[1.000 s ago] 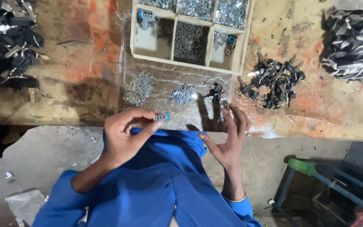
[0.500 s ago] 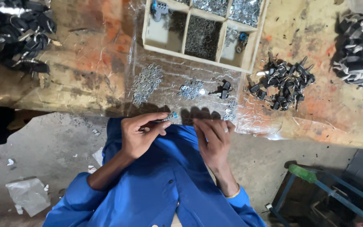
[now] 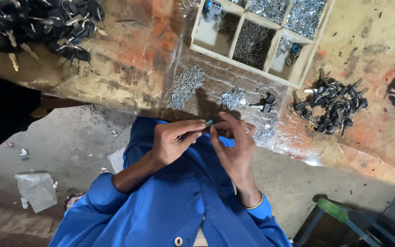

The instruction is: The person picks small metal pin and spring components from a compartment tray and inserts them one at a time into padlock cylinder bodies, pressing each part into place by hand. They repeatedly reach into the tray compartments, retrieve parts, and work on the lock bodies at the workbench.

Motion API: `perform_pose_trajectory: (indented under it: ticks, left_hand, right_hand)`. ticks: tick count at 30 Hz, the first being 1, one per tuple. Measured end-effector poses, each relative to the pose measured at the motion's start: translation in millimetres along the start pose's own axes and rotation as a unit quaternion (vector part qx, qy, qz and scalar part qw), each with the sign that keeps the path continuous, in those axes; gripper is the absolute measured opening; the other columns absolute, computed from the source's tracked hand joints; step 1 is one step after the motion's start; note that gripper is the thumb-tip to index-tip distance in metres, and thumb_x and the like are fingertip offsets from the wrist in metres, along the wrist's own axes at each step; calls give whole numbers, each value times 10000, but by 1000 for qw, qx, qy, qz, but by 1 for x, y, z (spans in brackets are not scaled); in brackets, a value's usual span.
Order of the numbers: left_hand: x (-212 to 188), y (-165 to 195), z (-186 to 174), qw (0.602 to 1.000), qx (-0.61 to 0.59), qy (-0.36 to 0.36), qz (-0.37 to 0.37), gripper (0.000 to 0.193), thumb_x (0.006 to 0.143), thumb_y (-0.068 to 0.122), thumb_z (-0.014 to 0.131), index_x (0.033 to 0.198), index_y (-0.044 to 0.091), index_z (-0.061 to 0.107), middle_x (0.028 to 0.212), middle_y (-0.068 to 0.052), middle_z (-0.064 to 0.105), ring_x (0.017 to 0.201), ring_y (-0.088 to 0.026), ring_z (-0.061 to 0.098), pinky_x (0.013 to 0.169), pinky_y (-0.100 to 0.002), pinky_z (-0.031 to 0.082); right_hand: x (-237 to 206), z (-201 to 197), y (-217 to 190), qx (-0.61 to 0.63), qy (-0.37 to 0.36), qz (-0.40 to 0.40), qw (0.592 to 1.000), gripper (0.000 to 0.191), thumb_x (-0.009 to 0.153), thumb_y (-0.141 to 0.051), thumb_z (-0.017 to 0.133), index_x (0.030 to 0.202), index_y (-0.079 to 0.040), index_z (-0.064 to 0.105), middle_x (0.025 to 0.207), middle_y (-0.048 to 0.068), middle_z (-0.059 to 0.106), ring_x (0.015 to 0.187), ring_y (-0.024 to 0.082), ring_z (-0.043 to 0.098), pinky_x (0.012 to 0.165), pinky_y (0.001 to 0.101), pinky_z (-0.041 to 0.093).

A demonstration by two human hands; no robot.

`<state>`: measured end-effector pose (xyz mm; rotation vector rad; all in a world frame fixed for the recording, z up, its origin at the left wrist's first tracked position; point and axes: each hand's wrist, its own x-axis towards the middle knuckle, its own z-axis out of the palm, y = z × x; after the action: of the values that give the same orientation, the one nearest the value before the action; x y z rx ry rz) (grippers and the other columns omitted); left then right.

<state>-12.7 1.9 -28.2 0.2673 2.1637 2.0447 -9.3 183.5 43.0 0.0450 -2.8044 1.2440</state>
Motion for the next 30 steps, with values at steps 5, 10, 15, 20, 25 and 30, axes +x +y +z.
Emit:
perform_pose_trajectory:
  ticks: [5,10,15,20,25,30]
  left_hand:
    - [3,1,1,997,27,24,74,226,919,-16,787,1140,6,744,1184,-103,758,900,-145,767,721,-259,635]
    - [3,4,0,997,-65,16,-30,213,901,-33,782,1110,-2,754,1139,-115,781,756,-95,746,587,-221,614]
    - [2,3,1,993,-92,23,-77,196,887,-17,800,1079,1,766,1117,-110,786,714,-88,736,550,-218,604]
    - [2,1,3,991,-102,30,-82,204,876,-12,813,1074,-3,767,1102,-111,790,686,-85,727,536,-211,591]
    - [2,2,2,991,-101,29,-78,206,877,-9,814,1077,-1,765,1100,-116,789,697,-86,730,533,-210,593]
    - [2,4,1,994,-85,26,-65,215,870,-8,820,1077,0,761,1105,-110,788,689,-80,727,530,-207,580]
  right_hand:
    - [-1,-11,9,-86,-39,-44,995,271,863,-99,847,1104,-201,776,1023,-26,694,984,157,616,926,349,373]
    - [-1,-23,19,-236,55,-63,968,395,836,-209,880,1213,-189,763,1361,80,571,1242,309,473,1046,493,309]
    - [-16,-32,27,-194,6,-119,974,420,761,-302,899,1134,-164,761,1350,63,583,1277,320,463,1066,511,295]
    - [-24,-29,38,-194,9,-159,968,256,793,-130,885,1009,-196,765,1131,-62,687,1125,207,562,1021,442,320]
    - [-21,-25,33,-114,-18,-141,983,223,786,-61,847,976,-133,755,1041,-10,711,1021,206,625,958,403,340]
    - [-9,-5,14,46,1,-41,998,164,896,11,782,1037,-65,752,1041,32,722,962,198,640,905,307,446]
